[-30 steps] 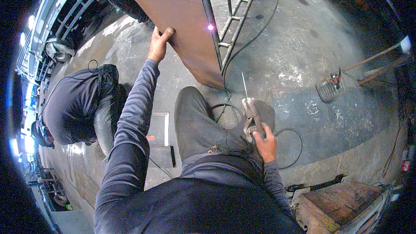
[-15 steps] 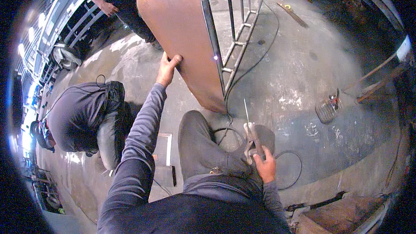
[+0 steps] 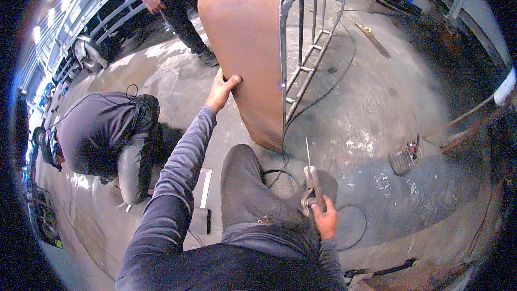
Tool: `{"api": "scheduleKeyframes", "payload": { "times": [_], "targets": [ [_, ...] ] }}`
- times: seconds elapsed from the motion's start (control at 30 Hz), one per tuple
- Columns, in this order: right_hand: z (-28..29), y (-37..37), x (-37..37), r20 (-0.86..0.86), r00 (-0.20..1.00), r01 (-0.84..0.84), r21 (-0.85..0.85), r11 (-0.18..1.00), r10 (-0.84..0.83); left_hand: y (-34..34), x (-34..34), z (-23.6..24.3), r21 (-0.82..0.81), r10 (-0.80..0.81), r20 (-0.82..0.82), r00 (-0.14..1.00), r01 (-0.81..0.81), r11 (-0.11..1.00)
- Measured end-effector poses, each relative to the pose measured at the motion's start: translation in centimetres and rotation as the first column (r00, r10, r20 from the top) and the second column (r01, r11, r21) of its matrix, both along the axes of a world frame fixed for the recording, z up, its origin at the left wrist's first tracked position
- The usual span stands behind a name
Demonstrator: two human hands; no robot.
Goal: The person positions a large metal sheet against a metal frame and welds it in place using a welding torch. They reposition the sheet and continue welding along the edges to secure it to the frame.
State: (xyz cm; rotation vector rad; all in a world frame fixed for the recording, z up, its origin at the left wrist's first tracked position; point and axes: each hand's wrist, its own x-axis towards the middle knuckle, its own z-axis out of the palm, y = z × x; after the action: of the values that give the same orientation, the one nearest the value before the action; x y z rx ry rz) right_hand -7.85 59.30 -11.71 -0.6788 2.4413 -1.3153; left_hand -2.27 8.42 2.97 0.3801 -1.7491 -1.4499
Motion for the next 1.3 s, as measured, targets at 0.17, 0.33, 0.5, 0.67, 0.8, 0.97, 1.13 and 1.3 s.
{"api": "scheduleKeyframes", "payload": {
  "times": [0.17, 0.33, 0.5, 0.67, 0.8, 0.97, 1.13, 1.3],
  "targets": [
    [-1.9, 0.6, -0.5, -0.019, 1.0, -0.003, 0.007, 1.0, 0.003, 0.4, -0.1, 0.4, 0.003, -0.011, 0.03, 0.999, 0.011, 1.0],
    [-0.3, -0.1, -0.1, 0.036, 0.999, 0.001, 0.059, 0.998, -0.003, 0.1, 0.3, 0.3, 0.006, 0.034, 0.048, 0.998, -0.035, 0.999],
    [-1.3, 0.2, -0.5, -0.024, 1.0, 0.003, 0.06, 0.998, -0.002, 0.1, 0.2, 0.3, 0.004, 0.027, 0.08, 0.996, -0.027, 1.0],
    [-0.9, 0.0, -0.6, 0.02, 1.0, -0.016, 0.054, 0.998, 0.015, -0.2, 0.3, 0.1, -0.024, 0.005, 0.061, 0.998, -0.004, 1.0],
    [-1.1, 0.0, -0.8, 0.005, 0.999, -0.049, 0.063, 0.997, 0.049, -0.2, 0.1, 0.0, -0.019, 0.011, 0.022, 1.0, -0.01, 1.0],
    [-1.4, 0.2, -1.2, 0.03, 0.999, -0.038, 0.058, 0.998, 0.036, 0.1, 0.0, 0.4, -0.005, 0.013, 0.008, 1.0, -0.013, 1.0],
    [-0.3, -0.3, -0.6, 0.062, 0.998, -0.032, 0.079, 0.996, 0.027, 0.2, 0.3, 0.4, -0.028, 0.049, 0.018, 0.999, -0.048, 0.998],
    [0.3, -0.5, -0.4, 0.091, 0.995, -0.033, 0.046, 0.998, 0.029, 0.1, 0.1, 0.4, 0.013, 0.002, -0.008, 1.0, -0.002, 1.0]
  ]
}}
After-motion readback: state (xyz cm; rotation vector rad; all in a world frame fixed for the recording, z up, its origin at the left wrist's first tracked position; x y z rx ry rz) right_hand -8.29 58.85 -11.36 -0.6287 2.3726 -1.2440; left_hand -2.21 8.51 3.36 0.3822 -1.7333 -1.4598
